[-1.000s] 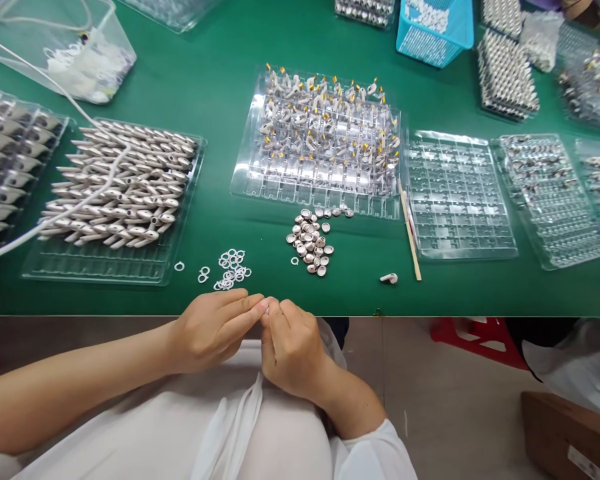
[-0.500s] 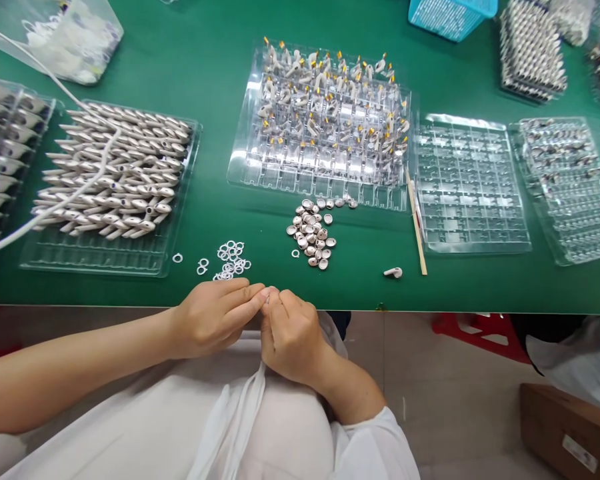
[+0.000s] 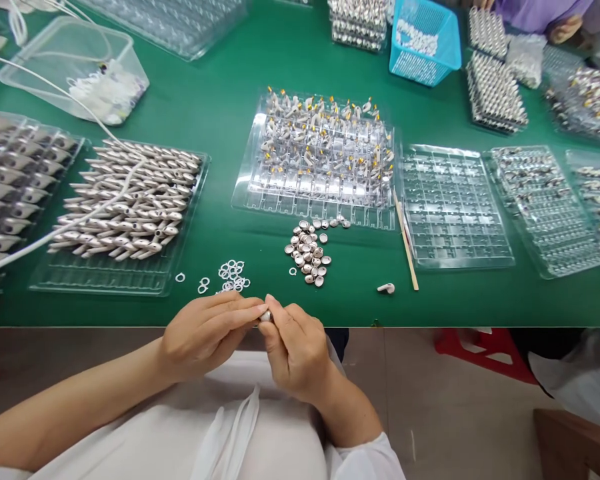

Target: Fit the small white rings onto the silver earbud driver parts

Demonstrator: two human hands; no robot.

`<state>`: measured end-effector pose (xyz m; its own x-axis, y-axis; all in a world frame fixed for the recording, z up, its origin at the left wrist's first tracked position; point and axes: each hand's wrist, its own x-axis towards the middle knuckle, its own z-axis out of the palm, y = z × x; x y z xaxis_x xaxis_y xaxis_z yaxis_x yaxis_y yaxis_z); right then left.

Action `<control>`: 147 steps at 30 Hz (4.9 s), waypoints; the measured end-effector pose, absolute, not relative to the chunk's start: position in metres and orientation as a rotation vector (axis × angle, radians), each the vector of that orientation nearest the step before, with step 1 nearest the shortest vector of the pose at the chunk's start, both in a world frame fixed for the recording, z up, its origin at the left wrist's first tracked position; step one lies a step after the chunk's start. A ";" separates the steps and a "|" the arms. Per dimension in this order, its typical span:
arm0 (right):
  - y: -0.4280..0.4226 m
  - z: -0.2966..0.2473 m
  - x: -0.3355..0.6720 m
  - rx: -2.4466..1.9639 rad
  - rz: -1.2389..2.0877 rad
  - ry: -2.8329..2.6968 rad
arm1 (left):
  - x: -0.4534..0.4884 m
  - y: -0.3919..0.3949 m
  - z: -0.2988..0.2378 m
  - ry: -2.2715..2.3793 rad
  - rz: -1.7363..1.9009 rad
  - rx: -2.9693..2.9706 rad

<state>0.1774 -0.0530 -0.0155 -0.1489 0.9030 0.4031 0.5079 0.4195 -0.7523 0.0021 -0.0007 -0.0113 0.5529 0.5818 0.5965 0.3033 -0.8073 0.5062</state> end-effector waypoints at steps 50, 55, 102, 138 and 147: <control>-0.053 -0.018 0.179 -1.148 0.412 -1.889 | 0.002 -0.001 -0.004 0.849 0.893 1.514; -0.052 -0.014 0.182 -1.119 0.608 -1.893 | -0.002 0.000 -0.004 0.815 1.045 1.900; -0.051 -0.014 0.187 -1.092 0.563 -2.036 | -0.004 -0.004 -0.008 0.878 0.834 1.647; -0.054 -0.018 0.175 -1.244 0.644 -1.838 | 0.001 -0.004 -0.023 0.699 1.227 2.368; -0.048 -0.009 0.177 -1.286 0.963 -1.660 | 0.002 -0.003 -0.020 0.659 1.295 2.387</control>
<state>0.1767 -0.0483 -0.0087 -0.1549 0.9775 0.1430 0.3612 0.1908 -0.9128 0.0019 -0.0027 -0.0202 0.4755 0.5485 0.6878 0.2333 -0.8324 0.5026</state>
